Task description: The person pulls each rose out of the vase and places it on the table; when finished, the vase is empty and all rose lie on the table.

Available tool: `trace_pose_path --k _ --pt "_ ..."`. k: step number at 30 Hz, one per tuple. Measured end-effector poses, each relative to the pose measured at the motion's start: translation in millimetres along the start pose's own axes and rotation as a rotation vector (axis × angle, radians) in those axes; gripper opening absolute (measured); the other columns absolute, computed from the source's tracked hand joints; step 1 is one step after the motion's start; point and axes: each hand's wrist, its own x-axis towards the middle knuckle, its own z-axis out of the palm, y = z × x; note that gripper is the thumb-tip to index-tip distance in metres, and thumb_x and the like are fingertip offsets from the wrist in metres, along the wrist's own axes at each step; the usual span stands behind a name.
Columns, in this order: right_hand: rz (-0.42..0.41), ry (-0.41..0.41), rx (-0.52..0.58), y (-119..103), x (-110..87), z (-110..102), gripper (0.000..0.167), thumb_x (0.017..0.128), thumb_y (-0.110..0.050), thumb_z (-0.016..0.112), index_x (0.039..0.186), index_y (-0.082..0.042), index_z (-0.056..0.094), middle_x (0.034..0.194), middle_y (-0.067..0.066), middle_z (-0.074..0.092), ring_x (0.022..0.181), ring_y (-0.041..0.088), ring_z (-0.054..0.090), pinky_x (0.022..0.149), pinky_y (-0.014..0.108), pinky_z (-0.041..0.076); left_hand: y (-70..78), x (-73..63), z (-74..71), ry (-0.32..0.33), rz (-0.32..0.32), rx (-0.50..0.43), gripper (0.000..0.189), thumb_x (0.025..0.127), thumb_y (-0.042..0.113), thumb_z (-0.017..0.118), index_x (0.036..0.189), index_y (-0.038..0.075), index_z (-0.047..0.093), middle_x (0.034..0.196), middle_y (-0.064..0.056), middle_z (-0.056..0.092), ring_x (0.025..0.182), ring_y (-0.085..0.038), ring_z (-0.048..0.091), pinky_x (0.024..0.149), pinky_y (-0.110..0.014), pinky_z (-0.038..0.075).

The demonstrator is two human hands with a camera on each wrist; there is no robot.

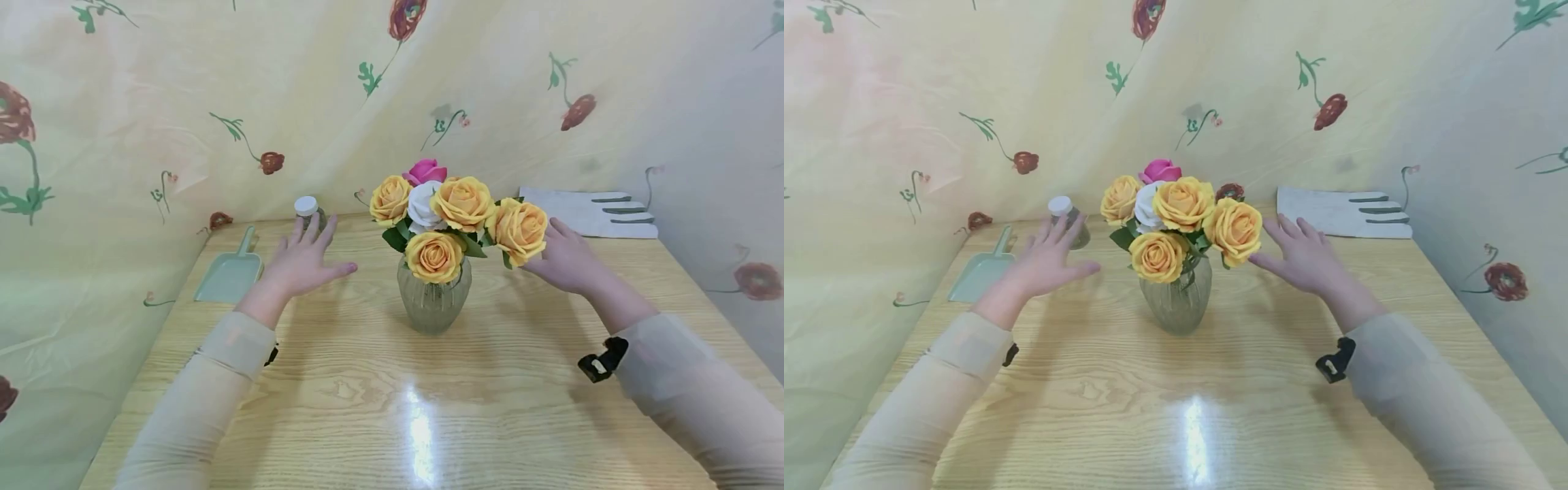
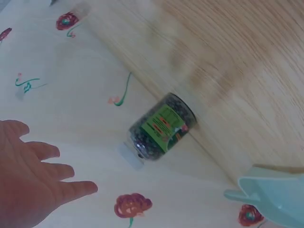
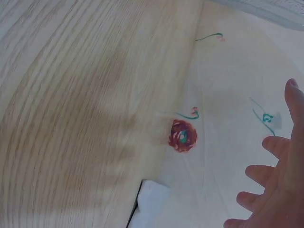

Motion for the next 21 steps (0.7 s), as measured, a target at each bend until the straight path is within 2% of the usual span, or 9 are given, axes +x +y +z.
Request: trace_pose_path --k 4,7,9,11,15,21 --pt "-0.11 0.082 0.135 -4.6 1.4 3.4 0.068 0.092 -0.036 0.057 0.145 -0.002 0.031 0.145 0.024 0.032 0.134 0.04 0.025 0.107 0.059 0.015 5.3 -0.9 1.8 -0.035 0.055 -0.098 0.1 0.079 0.078 0.037 0.151 0.022 -0.004 0.155 -0.013 -0.008 0.139 -0.039 -0.009 0.106 -0.065 0.006" --pt "-0.136 0.109 0.257 -10.1 1.8 5.5 0.062 0.09 -0.029 0.063 0.142 -0.006 0.038 0.139 0.02 0.043 0.127 0.038 0.038 0.102 0.057 0.026 8.4 -1.4 3.5 -0.068 0.095 -0.195 0.099 0.081 0.072 0.045 0.151 0.022 -0.003 0.155 -0.013 -0.006 0.139 -0.039 -0.007 0.107 -0.062 0.005" --pt "-0.136 0.091 0.357 -14.4 2.7 6.6 0.062 0.089 -0.025 0.065 0.142 -0.008 0.038 0.137 0.016 0.045 0.125 0.034 0.04 0.1 0.055 0.03 10.0 -1.3 4.7 -0.074 0.122 -0.239 0.099 0.082 0.069 0.049 0.151 0.021 -0.003 0.156 -0.013 -0.002 0.139 -0.039 -0.004 0.109 -0.06 0.006" --pt "-0.124 0.051 0.428 -18.6 3.1 7.0 0.066 0.089 -0.024 0.065 0.145 -0.011 0.033 0.141 0.014 0.041 0.128 0.032 0.037 0.102 0.055 0.03 11.0 -0.8 6.0 -0.075 0.142 -0.266 0.1 0.082 0.068 0.051 0.151 0.021 -0.003 0.156 -0.013 0.0 0.14 -0.038 -0.002 0.11 -0.057 0.007" --pt "-0.08 -0.025 0.522 -25.3 2.5 7.0 0.074 0.091 -0.025 0.063 0.15 -0.014 0.02 0.15 0.013 0.026 0.137 0.031 0.022 0.108 0.055 0.02 13.4 1.1 9.0 -0.053 0.187 -0.33 0.101 0.082 0.06 0.058 0.151 0.015 0.001 0.156 -0.011 0.006 0.141 -0.032 0.004 0.112 -0.05 0.009" --pt "-0.064 -0.016 0.636 -34.8 -2.2 4.8 0.07 0.092 -0.023 0.061 0.15 -0.016 0.021 0.151 0.01 0.024 0.138 0.029 0.02 0.108 0.055 0.019 21.3 -0.2 12.4 -0.029 0.258 -0.463 0.104 0.08 0.053 0.066 0.151 0.015 0.001 0.155 -0.011 0.009 0.14 -0.029 0.012 0.112 -0.046 0.015"
